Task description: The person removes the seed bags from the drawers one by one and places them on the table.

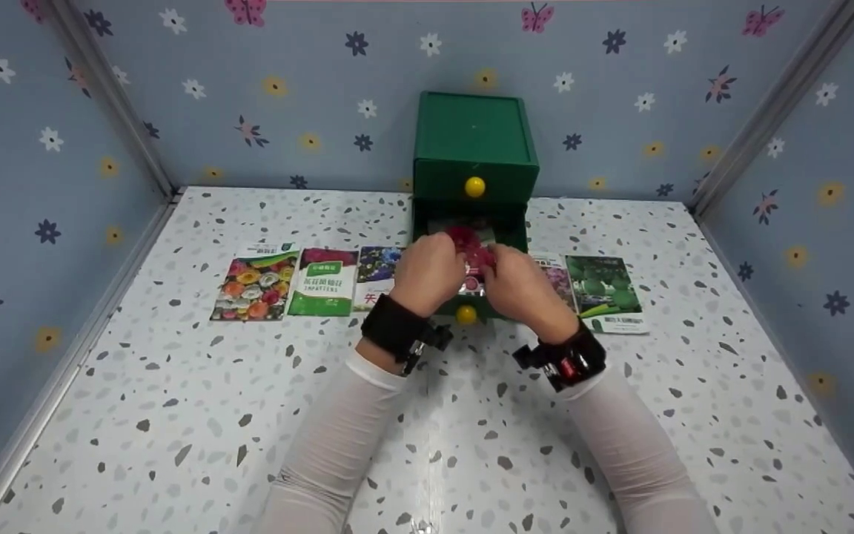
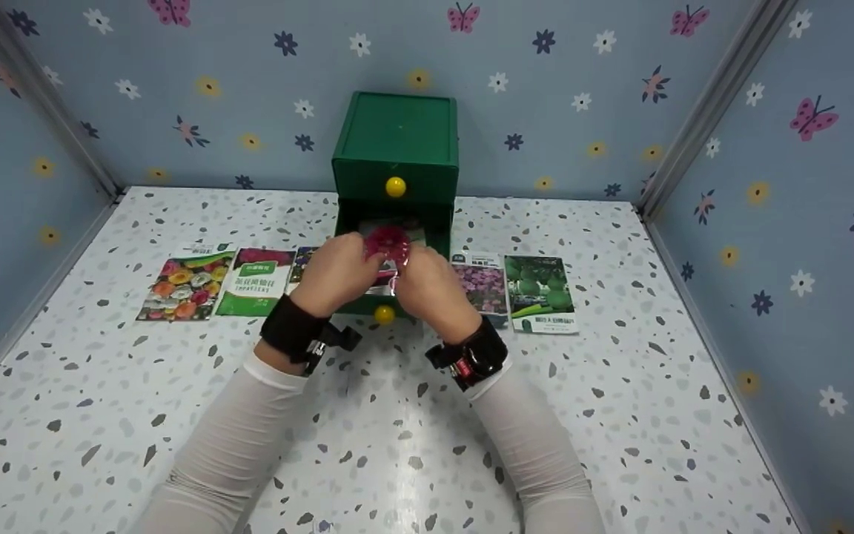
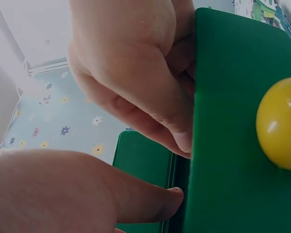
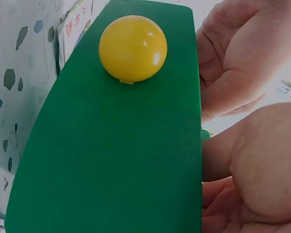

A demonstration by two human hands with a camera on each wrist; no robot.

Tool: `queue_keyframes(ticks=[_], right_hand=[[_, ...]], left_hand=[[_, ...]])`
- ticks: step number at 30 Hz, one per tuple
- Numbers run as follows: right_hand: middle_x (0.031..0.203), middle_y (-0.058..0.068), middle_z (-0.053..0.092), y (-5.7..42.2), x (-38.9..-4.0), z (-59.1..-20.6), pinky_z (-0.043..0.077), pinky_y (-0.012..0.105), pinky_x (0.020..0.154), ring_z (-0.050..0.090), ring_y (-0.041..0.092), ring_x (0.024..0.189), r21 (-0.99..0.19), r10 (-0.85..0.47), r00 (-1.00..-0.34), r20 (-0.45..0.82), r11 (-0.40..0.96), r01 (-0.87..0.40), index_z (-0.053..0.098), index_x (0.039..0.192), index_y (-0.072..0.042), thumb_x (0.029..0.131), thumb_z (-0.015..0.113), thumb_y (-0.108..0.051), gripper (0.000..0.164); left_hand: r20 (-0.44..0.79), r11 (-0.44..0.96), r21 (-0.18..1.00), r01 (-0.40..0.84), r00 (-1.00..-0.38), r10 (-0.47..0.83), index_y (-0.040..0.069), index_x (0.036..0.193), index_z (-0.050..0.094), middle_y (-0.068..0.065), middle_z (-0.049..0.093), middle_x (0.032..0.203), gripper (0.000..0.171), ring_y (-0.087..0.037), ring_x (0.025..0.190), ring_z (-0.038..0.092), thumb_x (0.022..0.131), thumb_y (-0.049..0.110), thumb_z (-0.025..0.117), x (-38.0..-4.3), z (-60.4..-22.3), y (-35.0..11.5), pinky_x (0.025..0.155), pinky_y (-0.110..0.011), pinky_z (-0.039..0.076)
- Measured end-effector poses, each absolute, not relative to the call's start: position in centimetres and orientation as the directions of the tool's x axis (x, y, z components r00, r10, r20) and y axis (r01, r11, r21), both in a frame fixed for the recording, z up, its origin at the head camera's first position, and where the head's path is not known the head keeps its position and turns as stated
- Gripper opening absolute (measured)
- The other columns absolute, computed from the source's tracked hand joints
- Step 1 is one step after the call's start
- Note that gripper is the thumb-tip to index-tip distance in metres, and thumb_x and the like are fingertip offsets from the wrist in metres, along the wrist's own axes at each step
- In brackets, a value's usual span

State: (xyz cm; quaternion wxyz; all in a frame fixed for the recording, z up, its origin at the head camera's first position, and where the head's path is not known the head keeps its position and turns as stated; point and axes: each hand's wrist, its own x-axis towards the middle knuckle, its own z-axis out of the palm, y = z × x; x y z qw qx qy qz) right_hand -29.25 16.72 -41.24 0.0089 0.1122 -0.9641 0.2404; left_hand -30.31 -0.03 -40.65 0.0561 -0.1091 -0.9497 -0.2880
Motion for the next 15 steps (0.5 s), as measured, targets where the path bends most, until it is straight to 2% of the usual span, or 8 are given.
queue_keyframes(ticks=[4,8,15], right_hand=[[0.112,0.02,0.07,16.6,-29.25,-41.6,0.056,0.055,0.092,0.068,0.037,0.101,-0.451,-0.225,-0.972,0.07,0.862,-0.232,0.068,0.125,0.003,0.115,0.053,-0.013,0.024],[0.118,0.023,0.072,16.56,-29.25,-41.83,0.056,0.058,0.099,0.07,0.041,0.111,-0.429,-0.251,-0.965,0.072,0.866,-0.257,0.068,0.13,0.005,0.115,0.053,-0.012,0.027],[0.125,0.025,0.071,16.6,-29.16,-41.85,0.055,0.058,0.105,0.069,0.042,0.119,-0.42,-0.26,-0.964,0.055,0.87,-0.258,0.067,0.135,0.006,0.116,0.052,-0.015,0.032]], left_hand=[[0.129,0.831,0.514,0.214,-0.977,0.172,0.003,0.095,0.079,-0.014,0.077,0.092,0.028,-0.032,0.081,0.074,0.112,0.022,0.067,-30.24,-40.73,0.33,0.072,-0.05,0.062],[0.092,0.838,0.509,0.195,-0.981,0.173,0.006,0.092,0.078,-0.011,0.076,0.091,0.027,-0.028,0.078,0.072,0.112,0.019,0.064,-30.21,-40.84,0.53,0.071,-0.048,0.061],[0.07,0.858,0.478,0.189,-0.982,0.178,0.008,0.09,0.077,-0.01,0.076,0.093,0.025,-0.027,0.079,0.071,0.109,0.017,0.063,-30.28,-41.07,0.7,0.072,-0.047,0.062]])
